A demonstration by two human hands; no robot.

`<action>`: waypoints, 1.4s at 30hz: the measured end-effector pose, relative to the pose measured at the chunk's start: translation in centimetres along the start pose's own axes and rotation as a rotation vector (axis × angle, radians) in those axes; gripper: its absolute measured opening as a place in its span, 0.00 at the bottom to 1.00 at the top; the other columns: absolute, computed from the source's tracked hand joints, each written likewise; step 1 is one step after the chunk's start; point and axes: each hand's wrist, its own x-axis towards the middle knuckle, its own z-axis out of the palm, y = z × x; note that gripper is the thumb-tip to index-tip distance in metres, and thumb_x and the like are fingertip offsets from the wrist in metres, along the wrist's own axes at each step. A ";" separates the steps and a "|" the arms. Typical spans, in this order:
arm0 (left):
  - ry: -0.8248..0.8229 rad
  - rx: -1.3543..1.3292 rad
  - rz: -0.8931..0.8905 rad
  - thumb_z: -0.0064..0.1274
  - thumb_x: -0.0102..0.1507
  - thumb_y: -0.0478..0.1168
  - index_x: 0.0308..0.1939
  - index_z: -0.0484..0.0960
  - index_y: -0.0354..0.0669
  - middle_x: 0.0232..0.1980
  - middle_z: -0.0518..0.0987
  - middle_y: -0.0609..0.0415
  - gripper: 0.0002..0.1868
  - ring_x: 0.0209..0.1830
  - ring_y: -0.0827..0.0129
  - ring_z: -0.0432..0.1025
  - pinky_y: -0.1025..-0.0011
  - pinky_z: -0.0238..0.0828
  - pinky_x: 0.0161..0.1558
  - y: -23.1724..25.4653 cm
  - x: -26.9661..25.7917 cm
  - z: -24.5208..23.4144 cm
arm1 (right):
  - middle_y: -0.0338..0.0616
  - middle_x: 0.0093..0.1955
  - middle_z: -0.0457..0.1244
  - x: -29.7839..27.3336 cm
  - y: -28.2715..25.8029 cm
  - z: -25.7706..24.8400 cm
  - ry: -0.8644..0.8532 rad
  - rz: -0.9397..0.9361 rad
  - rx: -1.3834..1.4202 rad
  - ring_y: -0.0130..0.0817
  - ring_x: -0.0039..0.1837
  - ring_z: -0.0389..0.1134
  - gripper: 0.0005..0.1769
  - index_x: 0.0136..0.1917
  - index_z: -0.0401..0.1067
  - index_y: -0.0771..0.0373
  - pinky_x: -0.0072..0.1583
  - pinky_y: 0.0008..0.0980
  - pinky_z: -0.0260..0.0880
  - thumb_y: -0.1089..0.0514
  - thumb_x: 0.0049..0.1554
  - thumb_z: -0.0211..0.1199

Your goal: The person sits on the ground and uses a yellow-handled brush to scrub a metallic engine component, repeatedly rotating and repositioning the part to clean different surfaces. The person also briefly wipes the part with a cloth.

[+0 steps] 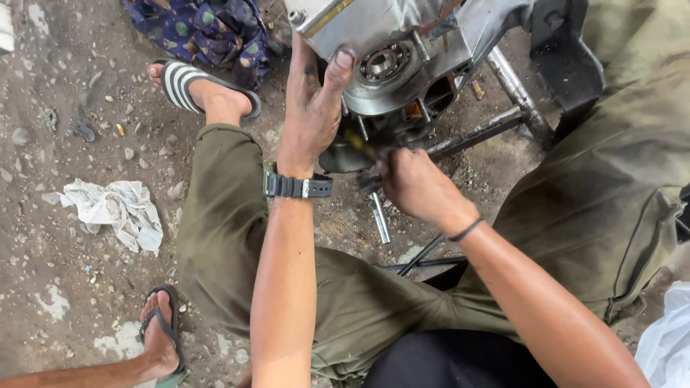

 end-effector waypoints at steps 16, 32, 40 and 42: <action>-0.006 -0.010 0.040 0.46 0.71 0.66 0.78 0.50 0.49 0.78 0.63 0.41 0.41 0.77 0.54 0.63 0.53 0.66 0.77 0.4 0.5 -0.4 | 0.39 0.36 0.61 -8.2 -2.8 -1.9 0.155 -0.068 -0.541 0.36 0.32 0.61 0.12 0.48 0.62 0.59 0.33 0.42 0.67 0.59 0.68 0.37; 0.299 -0.034 -0.190 0.53 0.56 0.72 0.79 0.46 0.36 0.84 0.46 0.38 0.62 0.85 0.52 0.44 0.52 0.41 0.80 -2.7 2.8 -3.5 | 0.43 0.30 0.62 -4.4 -3.7 -6.5 0.566 -0.414 -0.354 0.34 0.27 0.59 0.27 0.77 0.52 0.75 0.30 0.35 0.67 0.58 0.69 0.45; 0.269 -0.016 -0.150 0.47 0.58 0.76 0.78 0.51 0.42 0.81 0.55 0.42 0.57 0.82 0.54 0.51 0.52 0.47 0.79 -0.6 3.8 -3.9 | 0.38 0.26 0.58 -2.1 -4.9 -6.8 0.540 -0.451 -0.374 0.29 0.22 0.54 0.17 0.68 0.60 0.70 0.24 0.31 0.59 0.62 0.69 0.43; 0.288 0.028 -0.277 0.43 0.52 0.81 0.80 0.41 0.38 0.85 0.42 0.39 0.68 0.85 0.52 0.40 0.50 0.37 0.79 -0.4 3.3 -3.8 | 0.41 0.27 0.62 -2.4 -5.4 -6.6 0.555 -0.454 -0.325 0.32 0.23 0.57 0.13 0.65 0.61 0.69 0.24 0.34 0.61 0.63 0.69 0.45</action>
